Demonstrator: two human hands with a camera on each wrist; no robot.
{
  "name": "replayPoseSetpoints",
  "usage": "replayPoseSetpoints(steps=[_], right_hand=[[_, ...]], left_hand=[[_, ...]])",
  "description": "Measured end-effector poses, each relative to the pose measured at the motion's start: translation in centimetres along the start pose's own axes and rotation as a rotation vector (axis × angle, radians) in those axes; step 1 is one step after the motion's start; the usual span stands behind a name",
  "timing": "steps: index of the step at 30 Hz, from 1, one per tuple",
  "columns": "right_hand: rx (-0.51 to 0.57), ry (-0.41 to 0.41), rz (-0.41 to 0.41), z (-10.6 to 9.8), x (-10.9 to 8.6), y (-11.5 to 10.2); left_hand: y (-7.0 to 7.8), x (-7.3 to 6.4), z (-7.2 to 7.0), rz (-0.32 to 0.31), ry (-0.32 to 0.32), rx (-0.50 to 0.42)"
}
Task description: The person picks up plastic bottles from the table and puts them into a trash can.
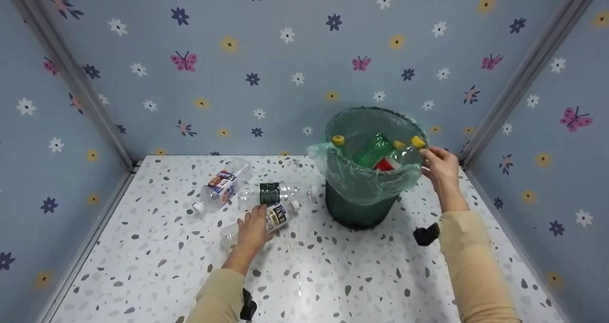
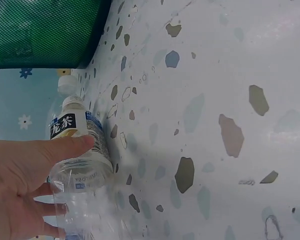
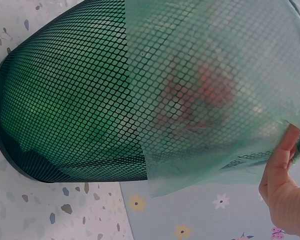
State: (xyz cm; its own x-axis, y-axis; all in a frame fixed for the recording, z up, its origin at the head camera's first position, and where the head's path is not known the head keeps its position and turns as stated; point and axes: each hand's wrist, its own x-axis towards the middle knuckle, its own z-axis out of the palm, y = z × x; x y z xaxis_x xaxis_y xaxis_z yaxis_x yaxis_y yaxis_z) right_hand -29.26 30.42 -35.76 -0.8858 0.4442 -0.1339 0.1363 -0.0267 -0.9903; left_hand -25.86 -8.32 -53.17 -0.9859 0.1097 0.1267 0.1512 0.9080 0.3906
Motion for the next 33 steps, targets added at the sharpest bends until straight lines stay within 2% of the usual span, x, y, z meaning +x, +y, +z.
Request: replayPoseSetpoints(steps=[10, 14, 18, 21, 26, 33], right_hand=[[0.021, -0.012, 0.0, 0.0, -0.1, 0.1], [0.018, -0.019, -0.015, 0.0, 0.0, 0.1], [0.005, -0.016, -0.014, 0.0, 0.1, 0.0], [0.005, -0.015, -0.008, 0.0, 0.1, 0.0], [0.005, -0.011, -0.011, -0.1, 0.0, -0.1], [-0.004, -0.005, -0.018, 0.0, 0.2, 0.1]], left_hand=[[-0.4, -0.1, 1.0, 0.018, 0.111, 0.135], [-0.7, -0.2, 1.1, 0.019, 0.123, 0.167], [-0.9, -0.3, 0.9, 0.004, 0.092, 0.144], [-1.2, -0.5, 0.8, -0.019, 0.095, 0.107], [-1.3, -1.0, 0.3, -0.047, 0.137, 0.054], [-0.6, -1.7, -1.5, -0.062, 0.178, 0.002]])
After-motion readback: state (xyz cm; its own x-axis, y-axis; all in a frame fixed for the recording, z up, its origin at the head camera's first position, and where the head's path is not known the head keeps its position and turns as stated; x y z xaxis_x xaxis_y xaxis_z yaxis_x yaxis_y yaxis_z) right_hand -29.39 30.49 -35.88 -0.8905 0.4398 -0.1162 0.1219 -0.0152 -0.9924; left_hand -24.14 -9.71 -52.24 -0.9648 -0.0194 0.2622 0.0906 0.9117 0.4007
